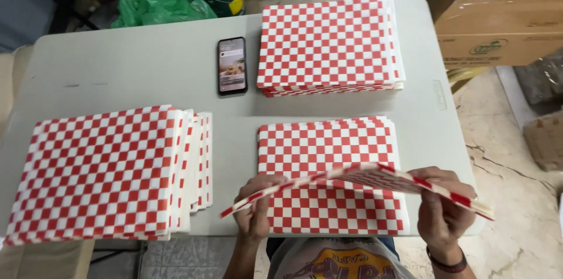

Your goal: Folding red and white checkered paper sheets and organizing them into stacks on a table.

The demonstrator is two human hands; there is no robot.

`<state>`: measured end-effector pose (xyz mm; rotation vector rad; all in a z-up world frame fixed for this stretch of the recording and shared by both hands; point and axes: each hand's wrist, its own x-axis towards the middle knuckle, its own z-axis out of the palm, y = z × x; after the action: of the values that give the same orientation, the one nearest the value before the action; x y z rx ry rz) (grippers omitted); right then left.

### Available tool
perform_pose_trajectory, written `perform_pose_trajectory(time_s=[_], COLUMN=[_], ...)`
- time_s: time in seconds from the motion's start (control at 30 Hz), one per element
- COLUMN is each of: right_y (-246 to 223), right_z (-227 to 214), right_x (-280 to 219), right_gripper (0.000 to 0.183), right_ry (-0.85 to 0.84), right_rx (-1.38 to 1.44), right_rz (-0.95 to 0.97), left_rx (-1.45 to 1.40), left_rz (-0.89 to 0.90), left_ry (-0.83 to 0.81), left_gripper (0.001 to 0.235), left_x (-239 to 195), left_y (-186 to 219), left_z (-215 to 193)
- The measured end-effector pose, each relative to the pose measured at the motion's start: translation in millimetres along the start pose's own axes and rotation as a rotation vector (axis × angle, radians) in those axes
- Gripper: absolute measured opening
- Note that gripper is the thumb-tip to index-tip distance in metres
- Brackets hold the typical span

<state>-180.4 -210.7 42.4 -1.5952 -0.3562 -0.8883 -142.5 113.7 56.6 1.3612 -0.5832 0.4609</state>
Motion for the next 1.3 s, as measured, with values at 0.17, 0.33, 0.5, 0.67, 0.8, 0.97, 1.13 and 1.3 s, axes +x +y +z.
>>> perform_pose_trajectory(time_s=[0.17,0.33,0.5,0.67,0.8,0.97,1.13,1.3], right_y=[8.8,25.9,9.9,83.9,124.4,109.6,28.4,-13.6], right_z=[20.8,24.5,26.0,40.9,44.8,25.2,-10.7,-33.9], right_x=[-7.7,-6.6,111.4,225.5,290.7,277.9,193.5,90.6], right_gripper=[0.013,0.019,0.024,0.018,0.011,0.013,0.012,0.016], right_ry=[-0.023,0.04,-0.083,-0.114,-0.224,-0.131,-0.015,0.166], right_rx=[-0.005,-0.008,-0.044,-0.123,-0.052,0.019,0.014,-0.037], right_rz=[0.098,0.078,0.685,0.682,0.934,0.744,0.874,1.337], left_rx=[0.152,0.584,0.285,0.237,0.353,0.262,0.187,0.033], left_rz=[-0.306,0.071,-0.599,-0.706,-0.891,-0.913,-1.107,-1.26], left_ry=[0.1,0.168,0.011,0.004,-0.076,-0.048,-0.053,-0.04], left_gripper=[0.028,0.022,0.043,0.031,0.033,0.035,0.037,0.038], left_x=[-40.7,-54.4,96.2,221.4,288.2,276.4,206.0,94.6], left_y=[-27.7,-69.2,-2.5,-22.6,-65.6,-60.6,-3.0,-0.4], left_z=[-20.7,-32.4,1.9,11.7,15.6,36.6,43.8,19.1])
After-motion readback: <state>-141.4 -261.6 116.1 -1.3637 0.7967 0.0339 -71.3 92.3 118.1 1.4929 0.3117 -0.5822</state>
